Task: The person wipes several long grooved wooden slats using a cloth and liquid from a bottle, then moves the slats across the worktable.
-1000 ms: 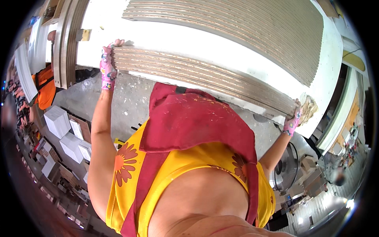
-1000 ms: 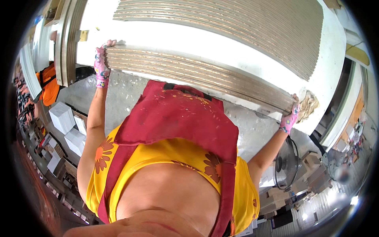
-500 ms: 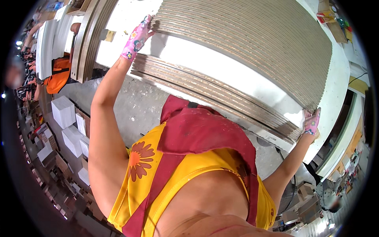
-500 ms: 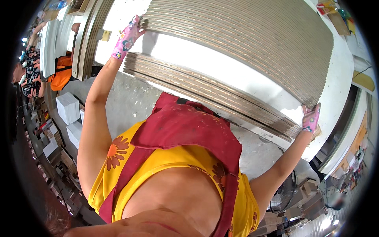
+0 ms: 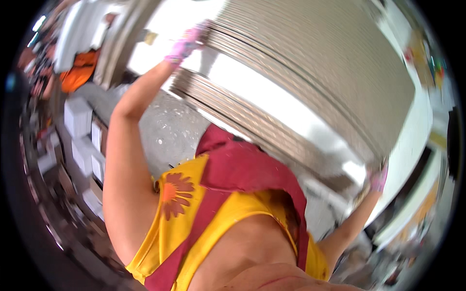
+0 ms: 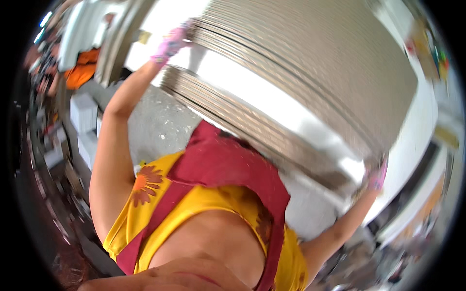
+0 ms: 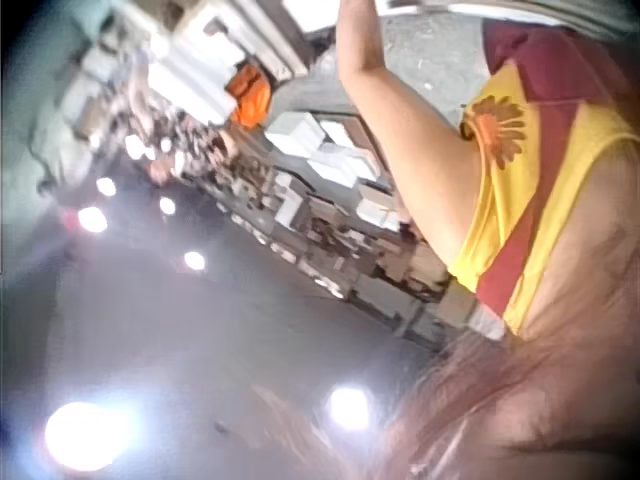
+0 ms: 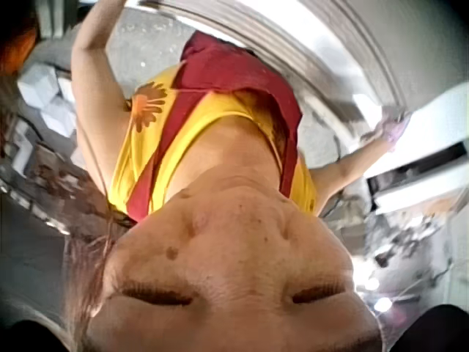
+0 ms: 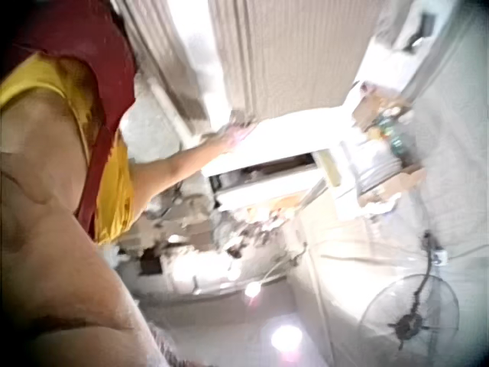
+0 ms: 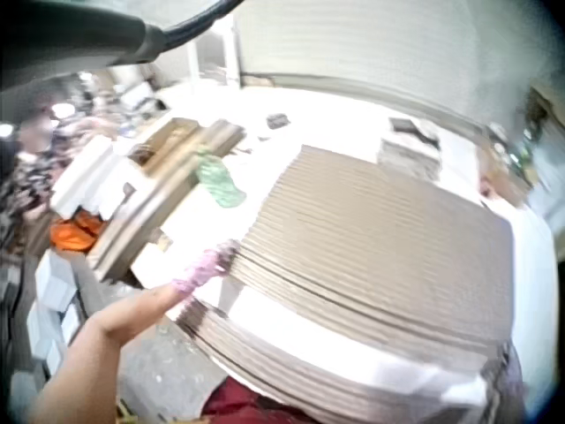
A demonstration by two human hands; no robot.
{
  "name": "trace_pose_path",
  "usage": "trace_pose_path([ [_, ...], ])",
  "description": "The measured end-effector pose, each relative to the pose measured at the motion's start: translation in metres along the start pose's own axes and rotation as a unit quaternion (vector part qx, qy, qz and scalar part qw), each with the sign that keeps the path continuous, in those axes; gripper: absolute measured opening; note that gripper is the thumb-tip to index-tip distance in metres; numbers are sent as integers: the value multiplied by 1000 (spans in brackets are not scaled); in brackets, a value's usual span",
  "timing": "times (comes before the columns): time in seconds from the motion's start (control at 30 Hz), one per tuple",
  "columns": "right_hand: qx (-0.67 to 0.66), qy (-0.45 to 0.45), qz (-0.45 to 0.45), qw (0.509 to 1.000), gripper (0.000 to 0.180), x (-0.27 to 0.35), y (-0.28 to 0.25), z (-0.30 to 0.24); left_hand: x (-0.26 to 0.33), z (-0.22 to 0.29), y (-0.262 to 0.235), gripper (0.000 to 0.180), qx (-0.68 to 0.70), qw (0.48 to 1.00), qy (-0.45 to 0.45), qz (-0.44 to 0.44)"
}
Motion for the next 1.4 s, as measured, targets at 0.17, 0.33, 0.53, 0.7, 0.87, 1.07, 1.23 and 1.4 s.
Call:
trace_pose_path([
  [0.17,-631,237,14,738,59,23,37,1,-6,0,2,50,313,946,-68,49],
  [0.33,-498,131,-11,857,56,20,43,56,8,1,16,52,474,867,-152,26],
  [0.53,-517,313,-169,778,59,24,33,31,7,5,13,60,430,880,-198,-38],
  [0.7,-480,305,-178,803,56,15,35,19,5,20,7,69,439,865,-229,-81],
  [0.87,-499,244,-199,807,48,12,35,26,3,13,19,42,521,834,-178,-30],
  [1.07,-468,325,-61,820,59,49,36,69,-5,-31,23,17,485,830,-266,-70],
  [1.23,-463,335,-64,818,62,40,73,157,6,-43,-3,15,194,952,200,128],
  [1.4,-377,109,120,912,61,93,24,27,25,-30,2,29,573,815,4,-91],
])
Point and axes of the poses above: each hand's wrist, its own x-axis away from the middle knuckle, its own y-axis out of the palm, z = x × y, the point moved 6 cm from there along -x, towards the middle knuckle, and after that the axes turned 8 degrees about -z, right-handed, at the moved point
